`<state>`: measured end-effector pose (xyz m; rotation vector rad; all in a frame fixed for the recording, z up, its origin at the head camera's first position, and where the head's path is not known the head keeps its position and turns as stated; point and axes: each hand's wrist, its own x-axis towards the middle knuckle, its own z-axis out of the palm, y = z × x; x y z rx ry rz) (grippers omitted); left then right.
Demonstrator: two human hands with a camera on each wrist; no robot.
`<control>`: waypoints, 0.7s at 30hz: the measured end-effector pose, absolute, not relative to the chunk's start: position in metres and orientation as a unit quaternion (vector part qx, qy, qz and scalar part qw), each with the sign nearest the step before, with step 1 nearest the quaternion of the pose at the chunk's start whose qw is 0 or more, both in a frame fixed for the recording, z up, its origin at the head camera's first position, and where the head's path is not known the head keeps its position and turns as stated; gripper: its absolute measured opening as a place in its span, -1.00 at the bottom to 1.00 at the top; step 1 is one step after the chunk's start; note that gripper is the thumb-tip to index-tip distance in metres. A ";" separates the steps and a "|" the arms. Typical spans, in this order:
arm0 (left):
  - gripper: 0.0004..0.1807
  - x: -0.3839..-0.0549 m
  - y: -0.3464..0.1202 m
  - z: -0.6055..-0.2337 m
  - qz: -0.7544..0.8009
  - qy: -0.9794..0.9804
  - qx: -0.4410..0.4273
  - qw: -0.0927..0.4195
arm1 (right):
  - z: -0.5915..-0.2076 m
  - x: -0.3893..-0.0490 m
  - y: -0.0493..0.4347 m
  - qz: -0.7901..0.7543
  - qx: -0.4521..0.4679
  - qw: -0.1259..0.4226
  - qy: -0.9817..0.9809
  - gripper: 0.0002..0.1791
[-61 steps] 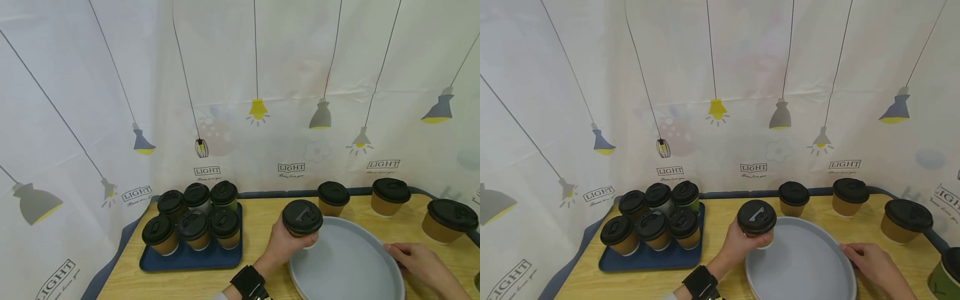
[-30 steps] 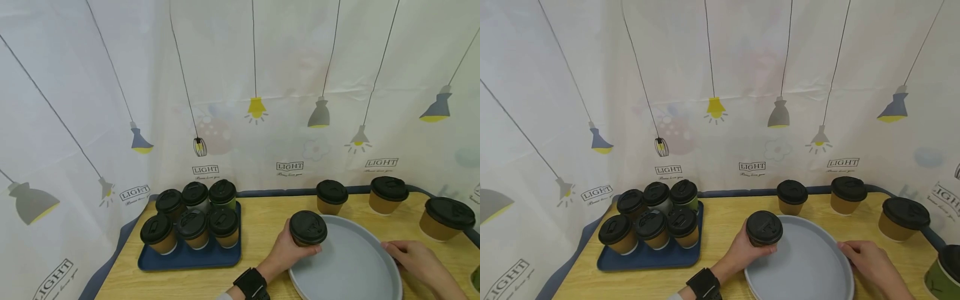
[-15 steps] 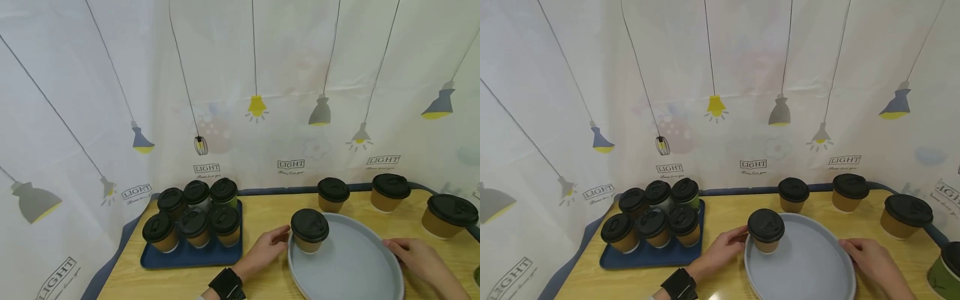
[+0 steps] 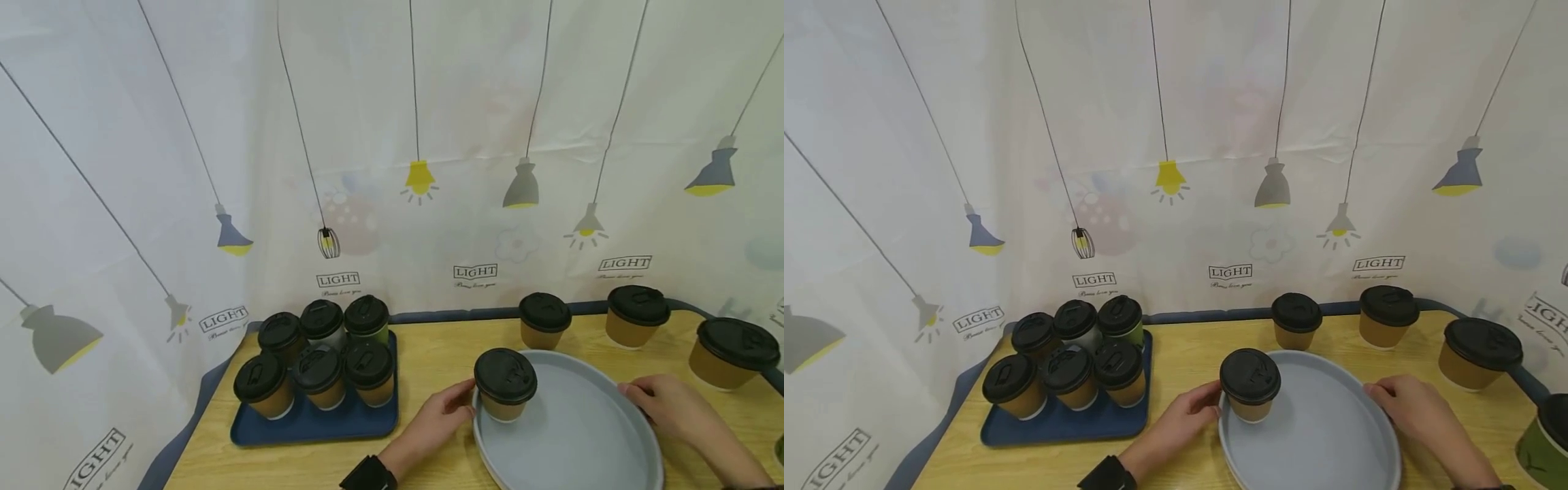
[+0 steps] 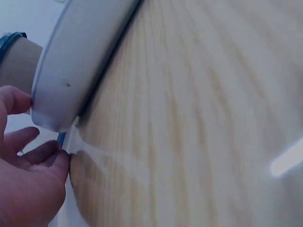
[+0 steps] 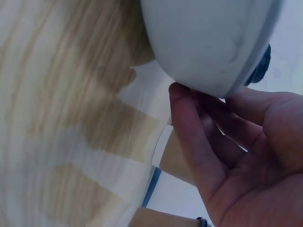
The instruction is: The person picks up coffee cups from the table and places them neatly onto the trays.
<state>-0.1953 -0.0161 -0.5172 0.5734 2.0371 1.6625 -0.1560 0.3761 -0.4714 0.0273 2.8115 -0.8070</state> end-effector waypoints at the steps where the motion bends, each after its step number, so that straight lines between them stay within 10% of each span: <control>1: -0.39 -0.194 -0.016 -0.516 0.606 0.735 0.206 0.224 | -0.471 -0.157 0.375 -0.275 0.005 0.104 0.956 -0.57; 21: -0.11 -0.183 -0.012 -0.515 0.608 0.706 0.215 0.292 | -0.461 -0.188 0.382 -0.257 -0.116 0.094 0.955 -0.73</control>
